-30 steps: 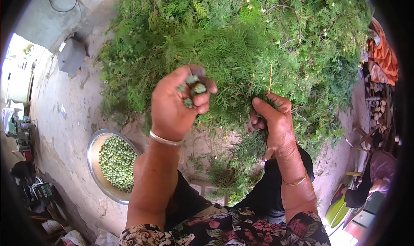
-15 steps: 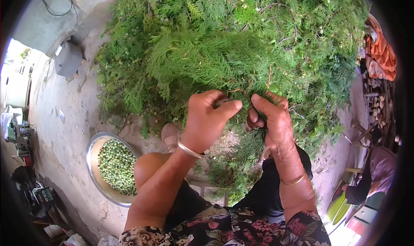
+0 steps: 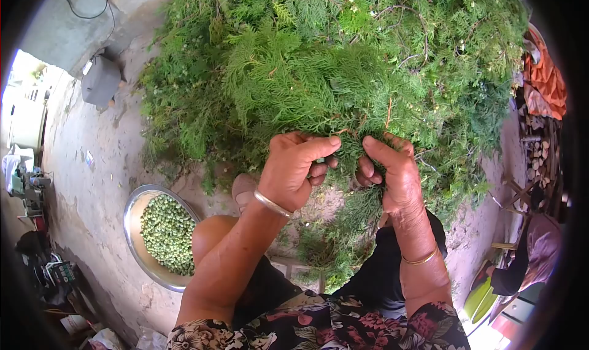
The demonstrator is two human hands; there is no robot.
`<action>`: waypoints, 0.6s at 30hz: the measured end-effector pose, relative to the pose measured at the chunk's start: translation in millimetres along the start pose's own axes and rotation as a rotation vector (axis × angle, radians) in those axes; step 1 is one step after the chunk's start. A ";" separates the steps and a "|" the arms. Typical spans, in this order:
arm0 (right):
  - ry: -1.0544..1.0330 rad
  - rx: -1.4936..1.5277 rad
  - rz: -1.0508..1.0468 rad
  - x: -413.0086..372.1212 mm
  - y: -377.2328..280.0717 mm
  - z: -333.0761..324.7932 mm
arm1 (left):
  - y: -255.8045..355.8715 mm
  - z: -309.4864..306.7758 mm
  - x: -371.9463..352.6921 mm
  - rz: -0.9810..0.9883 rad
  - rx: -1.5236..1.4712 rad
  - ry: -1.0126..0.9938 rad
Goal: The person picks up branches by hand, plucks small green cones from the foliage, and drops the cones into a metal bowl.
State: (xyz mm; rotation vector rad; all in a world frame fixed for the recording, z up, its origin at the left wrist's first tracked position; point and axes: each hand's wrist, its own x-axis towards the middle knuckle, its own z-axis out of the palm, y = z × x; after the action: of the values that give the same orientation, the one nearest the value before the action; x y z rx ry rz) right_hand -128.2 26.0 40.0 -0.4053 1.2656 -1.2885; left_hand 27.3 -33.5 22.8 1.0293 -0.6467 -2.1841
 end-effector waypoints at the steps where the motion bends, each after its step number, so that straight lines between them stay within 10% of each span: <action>1: 0.000 0.000 -0.001 -0.2 0.5 0.8 | 0.9 -1.1 0.5 0.000 0.000 -0.001; 10: 0.035 0.023 -0.203 -2.3 -3.5 -8.3 | -2.8 -15.3 12.7 0.071 0.003 0.364; 18: 0.224 -0.068 -0.369 0.3 -4.2 -10.4 | -0.2 -15.4 7.9 0.005 -0.357 -0.201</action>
State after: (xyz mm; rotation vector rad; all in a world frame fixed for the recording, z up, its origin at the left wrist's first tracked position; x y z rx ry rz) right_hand -139.1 28.5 39.7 -0.5745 1.4713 -1.6403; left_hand 35.7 -41.4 9.9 0.6285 -0.3250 -2.3079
